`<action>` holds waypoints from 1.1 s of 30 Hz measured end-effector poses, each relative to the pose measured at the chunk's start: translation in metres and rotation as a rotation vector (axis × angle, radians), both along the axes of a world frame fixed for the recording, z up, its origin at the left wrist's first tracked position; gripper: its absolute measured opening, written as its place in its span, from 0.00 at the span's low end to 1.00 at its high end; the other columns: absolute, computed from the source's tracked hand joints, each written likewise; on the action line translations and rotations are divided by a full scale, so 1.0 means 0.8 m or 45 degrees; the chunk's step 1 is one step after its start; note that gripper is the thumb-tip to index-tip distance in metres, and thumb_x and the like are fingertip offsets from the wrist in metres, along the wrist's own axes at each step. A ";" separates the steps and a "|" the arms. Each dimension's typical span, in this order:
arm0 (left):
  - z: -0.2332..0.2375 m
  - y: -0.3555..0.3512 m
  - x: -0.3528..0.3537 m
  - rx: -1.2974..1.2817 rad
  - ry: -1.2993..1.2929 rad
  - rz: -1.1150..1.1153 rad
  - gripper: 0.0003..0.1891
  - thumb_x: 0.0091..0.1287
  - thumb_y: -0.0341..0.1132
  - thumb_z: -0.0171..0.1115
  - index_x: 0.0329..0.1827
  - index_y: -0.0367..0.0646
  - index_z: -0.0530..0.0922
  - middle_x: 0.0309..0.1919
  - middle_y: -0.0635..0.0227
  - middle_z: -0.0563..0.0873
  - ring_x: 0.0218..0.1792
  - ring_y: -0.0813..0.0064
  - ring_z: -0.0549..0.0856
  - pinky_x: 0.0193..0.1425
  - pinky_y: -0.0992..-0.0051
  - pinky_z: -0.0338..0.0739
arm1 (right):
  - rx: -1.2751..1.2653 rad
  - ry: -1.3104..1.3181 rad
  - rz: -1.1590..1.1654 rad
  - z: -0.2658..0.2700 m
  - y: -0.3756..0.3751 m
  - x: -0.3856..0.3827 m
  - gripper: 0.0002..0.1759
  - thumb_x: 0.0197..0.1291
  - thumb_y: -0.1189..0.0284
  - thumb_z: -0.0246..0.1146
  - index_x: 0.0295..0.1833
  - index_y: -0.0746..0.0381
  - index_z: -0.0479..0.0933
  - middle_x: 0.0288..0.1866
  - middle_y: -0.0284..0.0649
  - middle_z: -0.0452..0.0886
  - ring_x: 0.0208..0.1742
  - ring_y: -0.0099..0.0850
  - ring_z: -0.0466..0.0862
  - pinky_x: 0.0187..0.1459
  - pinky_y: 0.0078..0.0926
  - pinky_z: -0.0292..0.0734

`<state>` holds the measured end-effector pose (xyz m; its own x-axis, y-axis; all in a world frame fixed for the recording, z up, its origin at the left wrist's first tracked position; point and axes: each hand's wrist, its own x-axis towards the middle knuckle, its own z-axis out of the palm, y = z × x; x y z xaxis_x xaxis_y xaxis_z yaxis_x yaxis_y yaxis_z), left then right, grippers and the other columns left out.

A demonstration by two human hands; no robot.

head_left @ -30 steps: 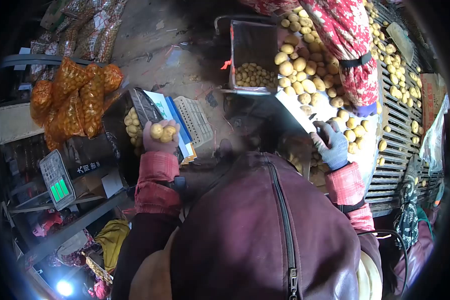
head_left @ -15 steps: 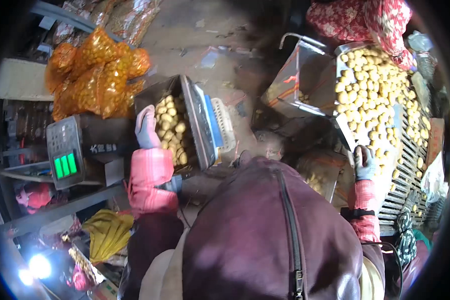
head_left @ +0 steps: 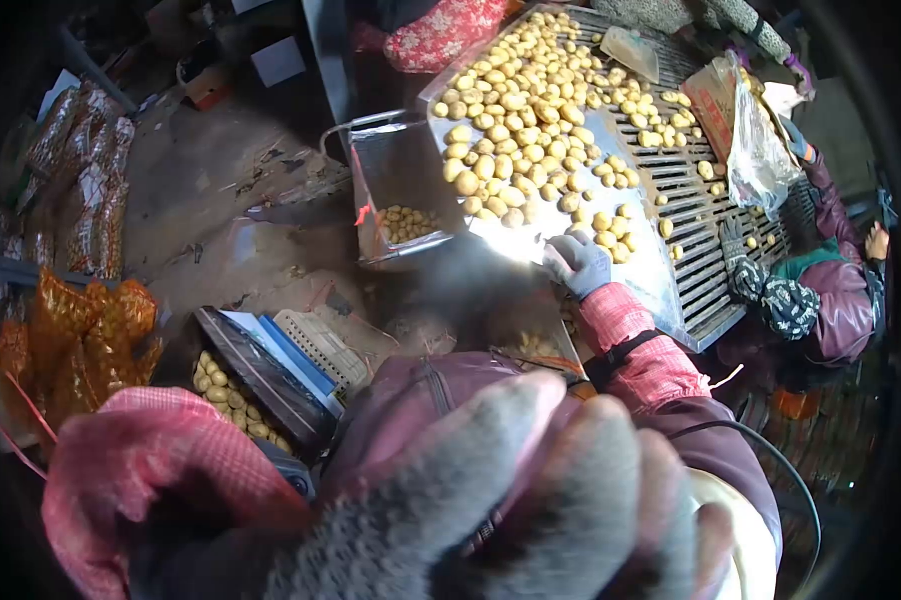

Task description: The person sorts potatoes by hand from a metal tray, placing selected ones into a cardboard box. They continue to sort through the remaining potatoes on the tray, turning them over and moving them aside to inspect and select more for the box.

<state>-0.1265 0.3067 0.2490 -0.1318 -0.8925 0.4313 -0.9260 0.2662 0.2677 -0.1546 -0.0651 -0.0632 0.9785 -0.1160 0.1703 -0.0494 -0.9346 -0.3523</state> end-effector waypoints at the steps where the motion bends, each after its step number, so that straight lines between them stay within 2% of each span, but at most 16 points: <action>1: -0.005 -0.012 0.006 0.024 0.011 -0.046 0.13 0.69 0.39 0.54 0.40 0.39 0.81 0.38 0.56 0.87 0.40 0.57 0.88 0.46 0.56 0.84 | 0.021 -0.021 0.012 0.004 -0.001 -0.002 0.21 0.55 0.55 0.71 0.53 0.52 0.82 0.47 0.40 0.81 0.46 0.46 0.84 0.46 0.41 0.80; 6: -0.019 -0.067 0.025 0.099 0.058 -0.201 0.12 0.68 0.39 0.57 0.41 0.39 0.81 0.39 0.57 0.87 0.41 0.58 0.88 0.46 0.58 0.84 | 0.054 -0.050 -0.008 0.014 0.012 0.001 0.17 0.60 0.56 0.69 0.48 0.55 0.83 0.42 0.42 0.81 0.42 0.48 0.84 0.44 0.42 0.80; 12: -0.017 -0.110 0.048 0.121 0.103 -0.280 0.11 0.66 0.38 0.59 0.43 0.40 0.82 0.40 0.58 0.87 0.42 0.59 0.88 0.47 0.60 0.84 | 0.293 -0.038 -0.049 0.011 0.015 0.001 0.15 0.59 0.54 0.69 0.42 0.54 0.84 0.37 0.40 0.81 0.37 0.43 0.84 0.40 0.40 0.80; 17: -0.023 -0.158 0.051 0.161 0.089 -0.354 0.11 0.65 0.38 0.62 0.44 0.41 0.82 0.41 0.59 0.87 0.42 0.59 0.88 0.48 0.62 0.84 | 0.173 0.008 -0.047 0.017 0.020 0.001 0.15 0.61 0.53 0.67 0.43 0.51 0.84 0.38 0.39 0.81 0.36 0.43 0.84 0.38 0.42 0.80; 20: -0.028 -0.183 0.060 0.187 0.121 -0.384 0.11 0.64 0.37 0.63 0.45 0.42 0.83 0.41 0.59 0.87 0.43 0.60 0.88 0.48 0.63 0.84 | 0.263 0.025 -0.008 0.022 0.017 -0.001 0.14 0.61 0.56 0.67 0.45 0.51 0.84 0.37 0.39 0.79 0.35 0.42 0.83 0.38 0.41 0.79; 23: -0.028 -0.198 0.073 0.191 0.157 -0.378 0.12 0.63 0.37 0.64 0.45 0.42 0.83 0.42 0.60 0.87 0.43 0.60 0.88 0.49 0.64 0.84 | 0.536 0.031 0.048 0.038 -0.007 -0.009 0.15 0.60 0.59 0.69 0.49 0.53 0.83 0.38 0.39 0.80 0.34 0.41 0.83 0.38 0.39 0.79; 24: -0.028 -0.200 0.079 0.168 0.180 -0.357 0.12 0.63 0.37 0.65 0.46 0.42 0.83 0.42 0.60 0.87 0.43 0.60 0.88 0.49 0.65 0.84 | 0.394 -0.138 0.090 0.057 -0.020 -0.013 0.18 0.57 0.61 0.71 0.52 0.56 0.82 0.43 0.41 0.81 0.37 0.41 0.83 0.42 0.39 0.80; 25: -0.030 -0.204 0.084 0.132 0.194 -0.341 0.12 0.63 0.37 0.65 0.46 0.42 0.83 0.42 0.60 0.87 0.43 0.60 0.88 0.49 0.65 0.84 | 0.199 -0.126 0.022 0.055 -0.046 -0.020 0.22 0.55 0.61 0.72 0.55 0.56 0.82 0.51 0.45 0.81 0.44 0.44 0.83 0.47 0.40 0.79; 26: -0.035 -0.205 0.090 0.075 0.231 -0.268 0.12 0.62 0.37 0.66 0.46 0.43 0.83 0.42 0.60 0.87 0.43 0.60 0.88 0.49 0.65 0.84 | 0.087 -0.196 -0.047 0.064 -0.068 -0.026 0.25 0.53 0.60 0.73 0.56 0.55 0.81 0.54 0.48 0.80 0.51 0.49 0.81 0.51 0.44 0.78; 27: -0.049 -0.201 0.097 0.018 0.319 -0.061 0.12 0.62 0.37 0.66 0.46 0.43 0.83 0.42 0.60 0.87 0.44 0.61 0.88 0.49 0.66 0.84 | -0.109 -0.155 -0.089 0.078 -0.090 -0.032 0.32 0.50 0.55 0.74 0.61 0.54 0.78 0.55 0.51 0.78 0.53 0.52 0.80 0.54 0.47 0.77; 28: -0.080 -0.201 0.101 -0.062 0.329 0.213 0.18 0.62 0.36 0.69 0.54 0.40 0.82 0.49 0.61 0.87 0.50 0.61 0.87 0.55 0.68 0.82 | -0.223 0.002 -0.159 0.085 -0.112 -0.039 0.36 0.50 0.53 0.74 0.65 0.53 0.75 0.56 0.52 0.77 0.54 0.52 0.80 0.54 0.48 0.77; 29: -0.098 -0.210 0.107 0.200 0.655 0.419 0.20 0.64 0.35 0.69 0.58 0.39 0.81 0.54 0.58 0.85 0.54 0.59 0.85 0.58 0.68 0.80 | -0.331 0.162 -0.230 0.090 -0.130 -0.046 0.40 0.49 0.50 0.73 0.68 0.53 0.73 0.57 0.53 0.76 0.55 0.53 0.80 0.55 0.49 0.77; 30: -0.173 -0.227 0.123 0.169 0.721 0.482 0.23 0.67 0.39 0.67 0.63 0.40 0.78 0.57 0.54 0.83 0.58 0.56 0.83 0.62 0.66 0.77 | -0.251 0.405 -0.244 0.104 -0.141 -0.047 0.45 0.48 0.48 0.73 0.71 0.53 0.69 0.60 0.56 0.73 0.55 0.55 0.80 0.56 0.50 0.76; 31: -0.244 -0.241 0.141 0.070 0.510 0.499 0.27 0.64 0.44 0.68 0.62 0.39 0.76 0.54 0.52 0.81 0.56 0.50 0.80 0.60 0.59 0.76 | -0.140 0.573 -0.258 0.116 -0.140 -0.043 0.47 0.48 0.50 0.73 0.73 0.55 0.66 0.60 0.57 0.73 0.55 0.56 0.80 0.55 0.50 0.77; 32: -0.291 -0.249 0.145 0.151 0.538 0.564 0.28 0.64 0.47 0.67 0.63 0.40 0.75 0.57 0.48 0.78 0.59 0.46 0.77 0.63 0.52 0.72 | -0.102 0.579 -0.244 0.114 -0.138 -0.038 0.47 0.49 0.51 0.72 0.73 0.55 0.64 0.59 0.57 0.73 0.55 0.56 0.80 0.55 0.50 0.77; 33: -0.319 -0.256 0.142 0.193 0.440 0.627 0.29 0.64 0.47 0.67 0.63 0.40 0.75 0.60 0.47 0.76 0.62 0.43 0.74 0.67 0.50 0.69 | -0.039 0.555 -0.225 0.096 -0.140 -0.031 0.46 0.50 0.53 0.70 0.74 0.55 0.62 0.59 0.58 0.74 0.55 0.56 0.80 0.55 0.49 0.77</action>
